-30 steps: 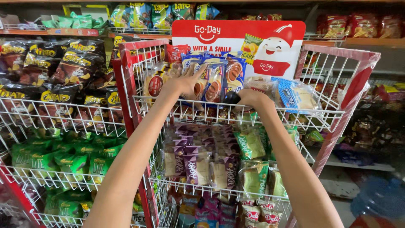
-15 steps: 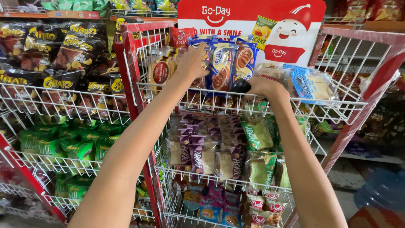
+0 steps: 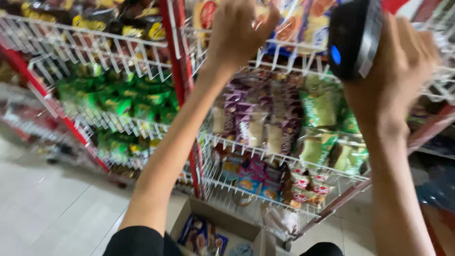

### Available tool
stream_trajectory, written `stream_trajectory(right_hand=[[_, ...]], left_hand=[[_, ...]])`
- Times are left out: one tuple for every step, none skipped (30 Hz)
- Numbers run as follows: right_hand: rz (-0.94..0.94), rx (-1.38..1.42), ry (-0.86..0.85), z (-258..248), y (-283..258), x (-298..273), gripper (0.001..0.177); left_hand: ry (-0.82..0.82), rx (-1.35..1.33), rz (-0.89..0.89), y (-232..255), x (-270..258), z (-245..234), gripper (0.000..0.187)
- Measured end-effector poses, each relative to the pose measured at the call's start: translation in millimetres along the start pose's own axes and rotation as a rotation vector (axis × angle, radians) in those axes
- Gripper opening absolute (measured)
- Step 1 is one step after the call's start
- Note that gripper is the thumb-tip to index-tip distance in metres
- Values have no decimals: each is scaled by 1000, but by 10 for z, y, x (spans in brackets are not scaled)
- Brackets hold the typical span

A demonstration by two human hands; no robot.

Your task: The person takes snack bags out of a cardboard box on the floor, scans them with a handheld scanner, and places them onto a metal wire shelf.

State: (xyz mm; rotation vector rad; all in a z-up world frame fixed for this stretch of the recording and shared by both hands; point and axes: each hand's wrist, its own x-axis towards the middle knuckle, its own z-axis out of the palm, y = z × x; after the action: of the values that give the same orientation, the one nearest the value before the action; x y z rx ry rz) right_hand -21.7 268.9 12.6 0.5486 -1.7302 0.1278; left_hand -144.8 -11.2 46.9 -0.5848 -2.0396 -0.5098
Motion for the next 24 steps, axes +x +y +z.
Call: stream_trajectory(right_hand=[[7,83,-30,-152,-129,-247,43],[30,176,-60,-208,-368,-634,42],[76,255,-88,-243,-566,-1057,42],[139,334,-107,-204,-770,-1520,41],[221,408,-145,-108,-984,-2033,41],[336,486,-196,57,-1310,-2607,40],[460,565,-260,279,-1745,-3154,40],[610,600,-343,361,-2128,-3736,40],[763,637,-437,379,-2497,-4395,39],[908,643,-545,209,-2838,-4939,39],[1033,644,-648,0,-3120,-5390,38],[1087,655,-709,-141,-3290,-5722,38],[1098,692,-745,-198,-3416,-5957,37],[1076,729,-716,-207,-3498,-6113,37],[1028,872,-708,-126,-3551,-6209,36],[973,965,-777,-519,-3318,-6304,36],[1185,1005,-818,-474,-3393,-6337,15],[1283,781,-1109,-376,-3443,-6333,16],[1275,883,-1067,-405,-3390,-6286,7],[1144,844,-1050,-220,-3458,-6191,10],[1154,889,-981,-139,-3470,-6095,18],[1182,857,-1030,-134,-3494,-6047,18],[1211,826,-1079,-109,-3506,-6020,18],[1199,792,-1177,-91,-3523,-5976,19]], left_hand=[[167,-163,154,74,-442,-67,17],[324,-299,303,112,-957,-89,24],[348,-403,326,173,-1536,-43,19],[363,-425,306,246,-2125,53,16],[295,-546,263,261,-2762,144,19],[143,-432,102,318,-3404,306,12],[-161,-478,-196,332,-4074,450,16],[-385,-491,-349,356,-4776,574,20],[-571,-492,-451,357,-5477,626,23],[-760,-502,-563,512,-6173,624,27],[-914,-495,-655,617,-6795,541,31],[-1014,-452,-720,593,-7273,471,34],[-1099,-396,-783,493,-7660,373,38],[-1165,-336,-774,257,-7915,351,42],[-1199,-251,-745,-65,-8104,366,46],[-1222,-229,-753,225,-8391,505,49],[-1232,-195,-742,470,-8649,676,53],[-1243,-125,-714,515,-8883,818,57],[-1231,-54,-670,542,-9089,994,61],[-1180,45,-603,323,-9201,1262,65],[-1051,158,-482,189,-9323,1524,68],[-930,249,-396,267,-9572,1597,72],[-782,347,-294,412,-9834,1635,35],[-823,305,-319,641,-10060,1694,35]])
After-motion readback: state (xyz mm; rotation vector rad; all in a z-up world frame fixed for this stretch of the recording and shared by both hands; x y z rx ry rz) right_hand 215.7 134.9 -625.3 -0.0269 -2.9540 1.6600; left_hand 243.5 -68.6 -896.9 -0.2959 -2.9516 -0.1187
